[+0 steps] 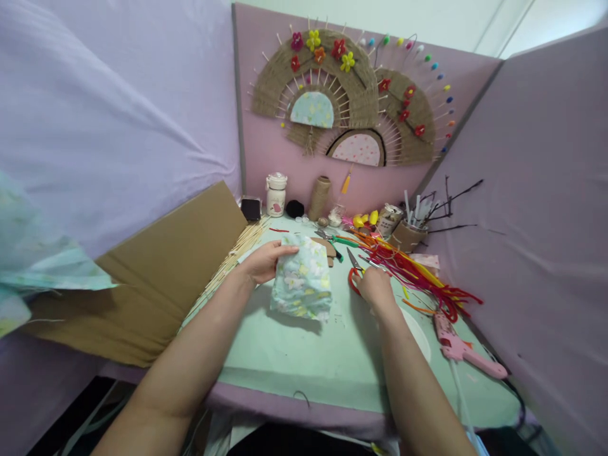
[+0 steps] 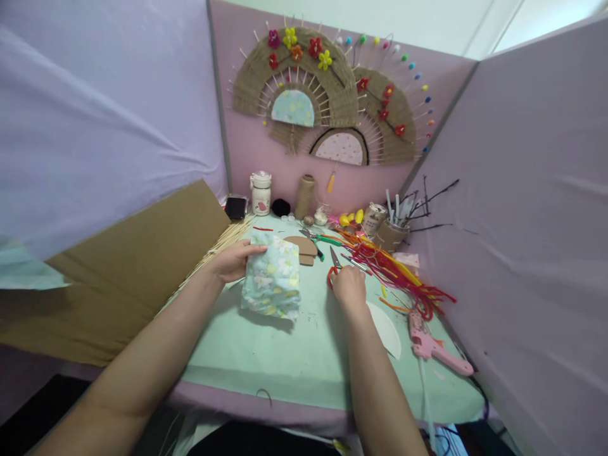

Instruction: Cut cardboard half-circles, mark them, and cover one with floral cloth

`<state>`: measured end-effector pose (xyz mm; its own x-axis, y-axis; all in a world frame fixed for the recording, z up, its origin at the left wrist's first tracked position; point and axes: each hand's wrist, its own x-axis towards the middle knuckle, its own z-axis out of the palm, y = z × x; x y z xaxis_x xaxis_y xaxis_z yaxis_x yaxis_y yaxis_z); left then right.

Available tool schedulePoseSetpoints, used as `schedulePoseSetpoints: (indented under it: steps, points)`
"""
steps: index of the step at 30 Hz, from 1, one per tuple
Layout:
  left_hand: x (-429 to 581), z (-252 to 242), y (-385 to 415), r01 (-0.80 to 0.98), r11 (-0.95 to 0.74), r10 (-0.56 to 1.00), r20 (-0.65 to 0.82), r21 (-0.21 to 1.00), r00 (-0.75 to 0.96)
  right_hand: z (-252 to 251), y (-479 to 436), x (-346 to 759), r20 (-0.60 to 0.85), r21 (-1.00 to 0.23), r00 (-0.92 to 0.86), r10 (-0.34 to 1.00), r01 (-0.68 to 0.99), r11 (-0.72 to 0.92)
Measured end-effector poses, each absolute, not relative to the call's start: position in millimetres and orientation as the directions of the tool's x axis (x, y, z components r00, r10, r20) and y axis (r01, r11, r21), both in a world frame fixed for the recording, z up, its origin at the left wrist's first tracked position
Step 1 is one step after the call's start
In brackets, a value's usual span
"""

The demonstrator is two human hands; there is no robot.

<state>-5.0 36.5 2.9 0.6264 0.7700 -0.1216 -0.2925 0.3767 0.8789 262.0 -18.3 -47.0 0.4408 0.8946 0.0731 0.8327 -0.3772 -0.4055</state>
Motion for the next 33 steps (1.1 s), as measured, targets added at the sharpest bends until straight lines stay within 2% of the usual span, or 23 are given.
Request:
schedulePoseSetpoints:
  steps: [3, 5, 7, 8, 9, 11, 14, 16, 18, 20, 22, 24, 26, 28, 30, 33]
  points:
    - [-3.2, 1.8, 39.3, -0.325, 0.395, 0.792, -0.140, 0.859, 0.595, -30.0, -10.8, 246.3, 0.153, -0.521, 0.330, 0.932, 0.828, -0.207]
    - [-3.7, 0.8, 40.4, -0.350, 0.387, 0.801, -0.123, 0.853, 0.586, -21.4, -7.0, 232.2, 0.158, -0.686, 0.203, 0.966, 0.726, -0.041]
    - [-4.7, -0.3, 41.1, -0.374, 0.375, 0.801, -0.094, 0.849, 0.591, -17.9, -5.5, 218.0, 0.097, -0.931, 0.012, 0.995, 0.356, 0.086]
    - [-4.8, -1.2, 41.4, -0.383, 0.372, 0.801, -0.083, 0.846, 0.593, -18.1, -5.5, 212.0, 0.056, -0.984, -0.098, 0.994, 0.166, 0.072]
    - [-4.6, -2.3, 41.7, -0.389, 0.373, 0.800, -0.080, 0.842, 0.594, -19.4, -5.9, 207.0, 0.018, -1.000, -0.200, 0.980, 0.013, 0.021]
    - [-2.6, -5.7, 42.7, -0.379, 0.388, 0.796, -0.099, 0.840, 0.598, -24.9, -6.6, 201.0, -0.046, -0.988, -0.330, 0.943, -0.123, -0.091]
    - [3.3, -13.2, 44.5, -0.289, 0.418, 0.785, -0.183, 0.861, 0.592, -36.7, -4.3, 200.6, -0.052, -0.969, -0.300, 0.952, -0.214, -0.121]
    - [7.1, -17.7, 44.9, -0.225, 0.424, 0.790, -0.238, 0.877, 0.564, -44.3, -0.6, 203.7, -0.047, -0.971, -0.178, 0.983, -0.222, -0.087]
    - [9.1, -20.2, 43.8, -0.177, 0.418, 0.787, -0.258, 0.891, 0.561, -48.8, 2.3, 207.2, -0.013, -0.987, -0.004, 1.000, -0.160, -0.014]
    - [9.0, -20.6, 41.1, -0.126, 0.393, 0.753, -0.240, 0.911, 0.612, -48.4, 1.7, 209.8, 0.095, -0.993, 0.106, 0.990, -0.060, 0.101]
    - [8.0, -19.7, 37.5, -0.065, 0.344, 0.698, -0.209, 0.937, 0.685, -43.4, -3.1, 210.7, 0.228, -0.974, 0.054, 0.972, 0.023, 0.227]
    - [7.5, -18.7, 34.0, -0.015, 0.272, 0.643, -0.170, 0.962, 0.746, -36.5, -10.7, 209.8, 0.300, -0.948, -0.096, 0.949, 0.078, 0.307]
    - [8.2, -18.6, 31.7, 0.010, 0.211, 0.617, -0.141, 0.978, 0.775, -31.3, -17.9, 207.3, 0.290, -0.938, -0.183, 0.939, 0.142, 0.318]
    - [9.0, -19.4, 31.5, 0.012, 0.197, 0.631, -0.137, 0.980, 0.764, -29.8, -21.8, 204.7, 0.249, -0.940, -0.153, 0.956, 0.202, 0.277]
    - [8.5, -20.7, 33.5, 0.017, 0.210, 0.646, -0.152, 0.978, 0.748, -31.3, -21.3, 203.5, 0.239, -0.944, -0.035, 0.970, 0.226, 0.241]
    - [3.5, -21.5, 38.8, 0.091, 0.160, 0.602, -0.170, 0.983, 0.780, -33.9, -16.0, 207.2, 0.291, -0.952, 0.228, 0.929, 0.168, 0.257]
